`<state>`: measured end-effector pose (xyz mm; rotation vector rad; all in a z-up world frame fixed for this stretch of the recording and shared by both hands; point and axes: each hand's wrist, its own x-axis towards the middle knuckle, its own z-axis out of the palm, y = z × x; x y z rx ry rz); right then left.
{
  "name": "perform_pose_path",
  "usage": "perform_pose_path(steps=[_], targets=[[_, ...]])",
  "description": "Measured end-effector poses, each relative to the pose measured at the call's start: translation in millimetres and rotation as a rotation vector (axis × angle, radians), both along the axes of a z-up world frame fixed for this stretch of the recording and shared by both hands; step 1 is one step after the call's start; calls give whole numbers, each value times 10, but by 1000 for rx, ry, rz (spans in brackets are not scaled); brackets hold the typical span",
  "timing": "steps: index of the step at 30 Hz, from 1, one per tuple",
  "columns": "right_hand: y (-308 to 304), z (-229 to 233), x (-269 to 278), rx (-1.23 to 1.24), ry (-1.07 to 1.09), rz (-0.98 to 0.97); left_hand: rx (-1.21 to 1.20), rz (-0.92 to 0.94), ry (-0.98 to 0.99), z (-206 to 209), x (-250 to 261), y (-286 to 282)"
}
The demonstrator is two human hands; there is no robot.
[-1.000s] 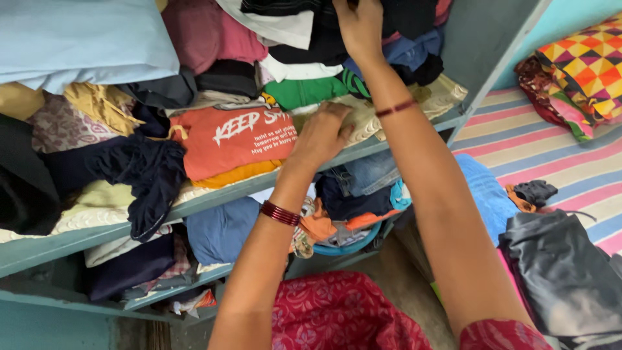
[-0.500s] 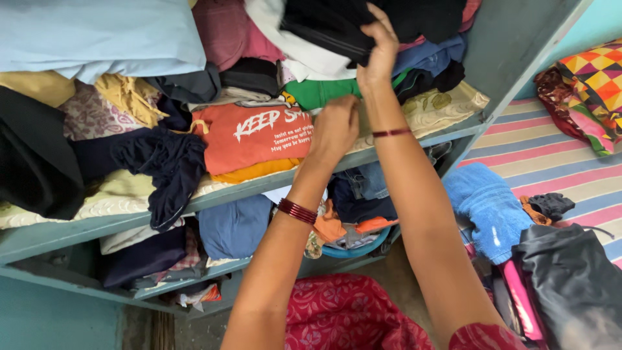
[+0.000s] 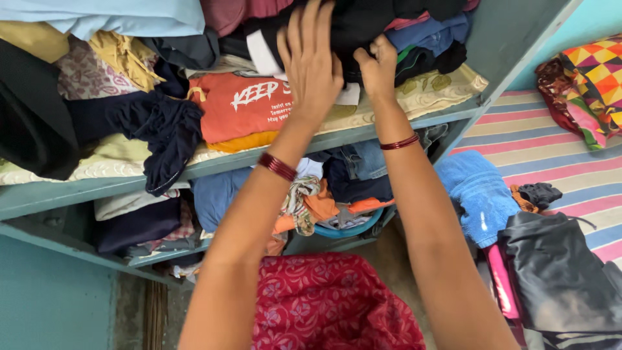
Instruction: The person removes folded clothes from a metal shelf and places them on a nearby bed. The person then wipes the now-empty shelf with a cloth. The person handles various garments including shirts, pants, and a cloth.
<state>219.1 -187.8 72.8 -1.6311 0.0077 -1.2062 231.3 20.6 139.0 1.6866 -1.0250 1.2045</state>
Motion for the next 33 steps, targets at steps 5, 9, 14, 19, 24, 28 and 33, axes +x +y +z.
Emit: perform_pose_path(steps=[5,9,14,19,24,28,33], targets=[[133,95,-50,-197,-65,-66,409,9,155,223,369,-24],[217,144,-116,-269,-172,-29,429,-5,138,44,480,-29],[278,204,-287,-290,-262,-178,326,-267,365,112,173,123],[529,333,-633,-484,-323,-536,55,-1137,991,81,-412,285],[1244,49,-1436,-344,-141,-590,-265,-1401,1484,-318,-1005,600],[1704,-401,-2156,77,-128,-146,-379,-1423,1598,-845,-1440,714],[1987,-975,-2694,802,-180,420,-151,-1379,1585,-1409,-1847,673]])
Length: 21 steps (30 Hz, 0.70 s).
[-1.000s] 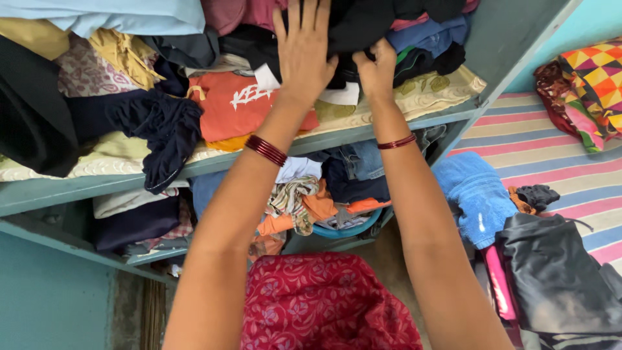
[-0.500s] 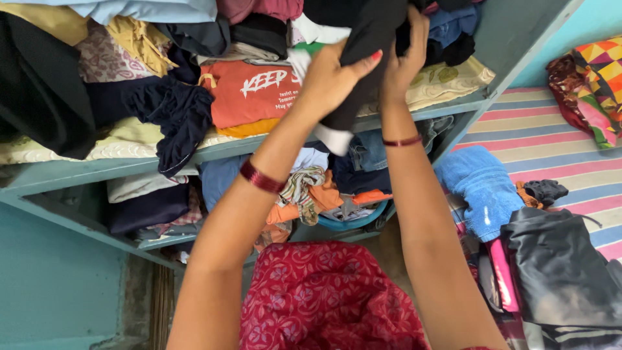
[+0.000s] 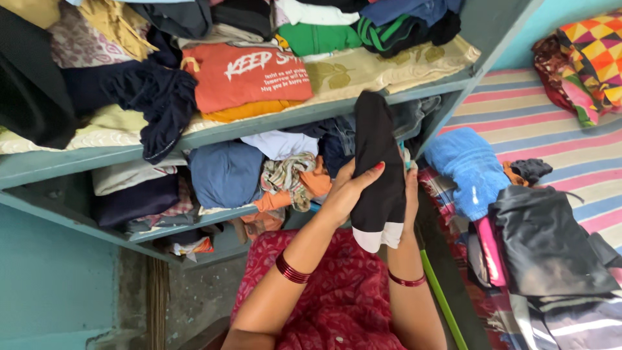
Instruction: The person removes folded clothes from a metal shelf and places them on a nearby bed. The person then wipes the now-empty shelf with a cloth. The person handles various garments including shirts, pants, and a cloth.
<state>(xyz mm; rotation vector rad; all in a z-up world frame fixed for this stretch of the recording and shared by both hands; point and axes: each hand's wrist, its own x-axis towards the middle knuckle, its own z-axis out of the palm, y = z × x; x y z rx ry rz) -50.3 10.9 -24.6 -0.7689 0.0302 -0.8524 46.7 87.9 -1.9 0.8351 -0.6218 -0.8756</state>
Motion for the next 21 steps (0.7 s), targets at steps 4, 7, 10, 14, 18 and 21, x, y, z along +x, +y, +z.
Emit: perform_pose_path(steps=[4,7,10,14,18,21], targets=[[-318,-497,-211,195,66,149,-6,-122,56,-98,-133,2],[-397,-708,-234,226,296,-28,9,-41,-117,-117,-229,-34],[-270,-665,-296,130,491,-184,-58,179,-487,-186,-271,-46],[-211,-655,-240,108,350,-96,66,93,-264,-250,-287,-81],[-181,-630,-199,203,-26,128,30,-83,88,-227,-369,-111],[-18,-431,-289,317,-135,103,38,-187,282,-267,-346,-129]])
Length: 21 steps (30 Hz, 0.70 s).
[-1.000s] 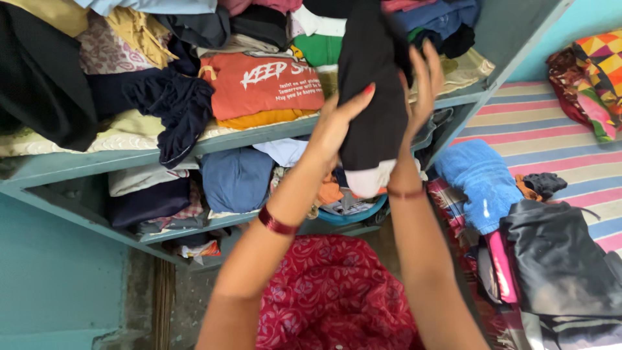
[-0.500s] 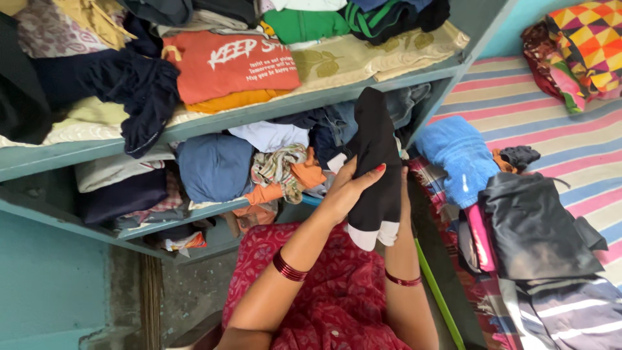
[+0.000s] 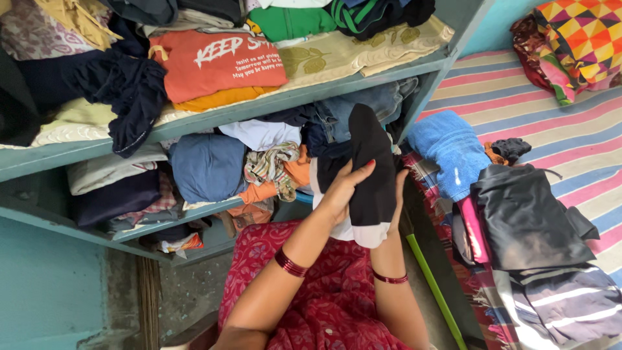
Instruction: The person removes folded clothes from a metal shelf and places them on a nearby bed. The person then wipes the now-empty shelf with a cloth. The person handles various garments including shirts, pants, and a cloth.
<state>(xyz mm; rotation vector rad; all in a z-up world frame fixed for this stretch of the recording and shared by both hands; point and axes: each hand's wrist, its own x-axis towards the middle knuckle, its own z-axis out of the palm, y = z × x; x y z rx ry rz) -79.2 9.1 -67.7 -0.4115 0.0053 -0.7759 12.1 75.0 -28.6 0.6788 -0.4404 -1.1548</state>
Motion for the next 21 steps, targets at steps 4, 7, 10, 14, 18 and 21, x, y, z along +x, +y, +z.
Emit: perform_pose_path(steps=[4,7,10,14,18,21], targets=[[-44,230,-116,-89,53,5,67,68,-190,-185,81,-145],[-229,209,-196,-109,289,0,-46,286,-667,-245,156,-223],[-510,88,-222,-61,527,-8,132,531,-1112,-126,211,-168],[-816,1,-161,-193,666,1,358,595,-1133,40,249,-149],[-808,135,-277,-174,588,44,162,325,-569,-144,395,-251],[-747,276,-457,-160,588,1,-9,144,-275,-313,396,-339]])
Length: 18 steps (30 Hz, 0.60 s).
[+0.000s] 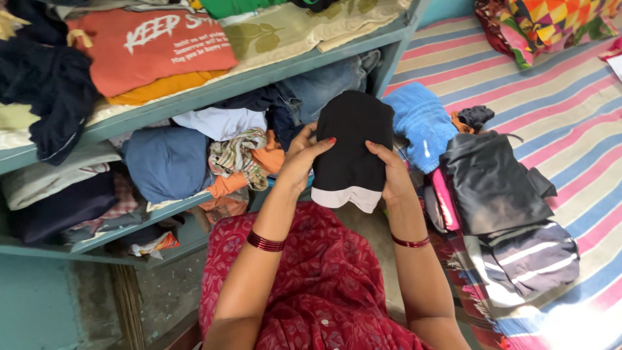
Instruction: The person removes folded clothes from a metal shelf and places them on a nearby bed. The person then wipes the now-empty shelf with a cloth. The person handles various garments including shirts, pants, and a cloth.
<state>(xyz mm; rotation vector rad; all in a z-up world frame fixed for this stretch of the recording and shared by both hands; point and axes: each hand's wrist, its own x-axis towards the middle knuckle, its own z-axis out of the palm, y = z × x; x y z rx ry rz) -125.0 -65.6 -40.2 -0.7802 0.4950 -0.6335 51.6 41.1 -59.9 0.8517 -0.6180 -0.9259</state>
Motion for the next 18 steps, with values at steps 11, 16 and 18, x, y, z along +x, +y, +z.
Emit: perform_pose_path(steps=[11,16,18], targets=[[98,-160,-623,65,13,-177,108,-136,-56,-265,-395,-370],[-12,-417,-964,184,-1,-186,296,-152,243,-763,-471,-595],[-20,-519,-1113,145,20,-221,181,-120,79,-999,-507,-679]])
